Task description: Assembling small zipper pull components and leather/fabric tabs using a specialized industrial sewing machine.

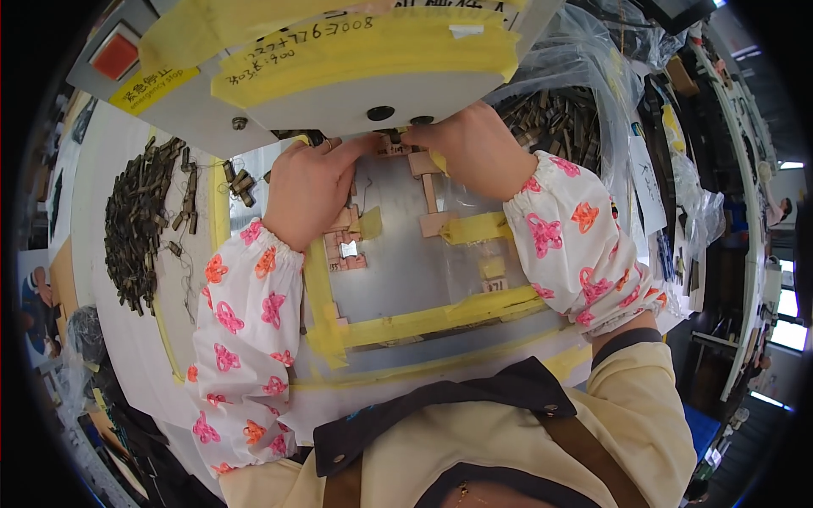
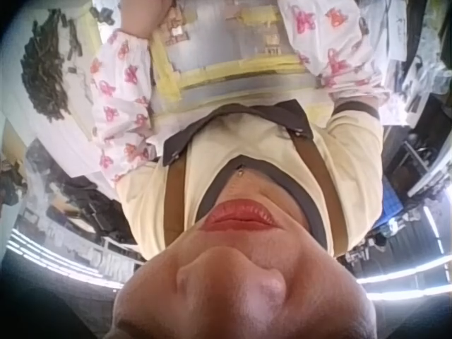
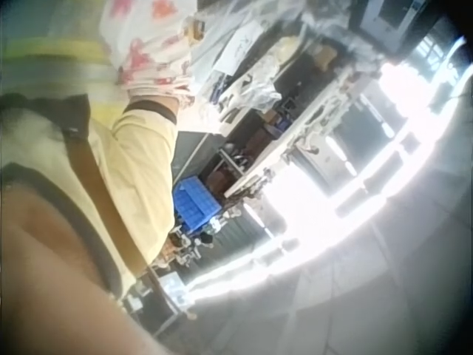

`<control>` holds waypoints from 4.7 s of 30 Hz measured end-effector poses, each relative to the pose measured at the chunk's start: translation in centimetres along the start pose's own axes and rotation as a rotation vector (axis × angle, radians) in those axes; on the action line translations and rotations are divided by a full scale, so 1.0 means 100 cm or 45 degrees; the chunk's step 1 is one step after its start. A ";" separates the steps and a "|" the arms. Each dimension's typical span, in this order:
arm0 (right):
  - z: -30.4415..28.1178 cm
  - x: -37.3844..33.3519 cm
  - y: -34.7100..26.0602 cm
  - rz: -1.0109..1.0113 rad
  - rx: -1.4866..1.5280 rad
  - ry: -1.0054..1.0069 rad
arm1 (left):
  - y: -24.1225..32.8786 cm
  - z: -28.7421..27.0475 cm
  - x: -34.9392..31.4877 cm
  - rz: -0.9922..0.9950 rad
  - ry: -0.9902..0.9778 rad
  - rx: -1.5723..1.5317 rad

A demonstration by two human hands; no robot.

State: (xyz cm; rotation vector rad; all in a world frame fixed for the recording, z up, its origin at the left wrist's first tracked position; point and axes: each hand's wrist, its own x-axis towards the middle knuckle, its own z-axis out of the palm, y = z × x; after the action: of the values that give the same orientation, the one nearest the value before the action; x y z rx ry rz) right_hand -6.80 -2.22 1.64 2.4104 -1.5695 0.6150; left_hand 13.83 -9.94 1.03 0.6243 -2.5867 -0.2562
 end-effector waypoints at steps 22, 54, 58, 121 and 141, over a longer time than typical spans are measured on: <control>0.002 0.002 0.001 0.013 -0.029 -0.140 | -0.001 0.004 -0.005 -0.006 0.027 -0.033; -0.041 -0.040 0.033 0.209 -0.303 -0.022 | 0.009 0.009 -0.005 -0.011 0.064 -0.061; -0.054 -0.032 0.002 0.335 0.216 0.021 | -0.004 0.009 0.000 0.163 0.247 0.131; 0.008 -0.009 -0.004 0.235 0.498 0.069 | 0.003 0.002 -0.005 0.064 0.034 -0.062; -0.002 -0.003 -0.008 0.216 0.207 -0.076 | 0.007 0.006 -0.003 0.115 -0.001 0.094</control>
State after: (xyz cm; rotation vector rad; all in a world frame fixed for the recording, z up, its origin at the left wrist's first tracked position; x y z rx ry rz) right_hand -6.21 -1.56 1.72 2.4472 -1.8295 0.7349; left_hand 13.50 -9.16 0.58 0.5309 -2.6270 -0.1320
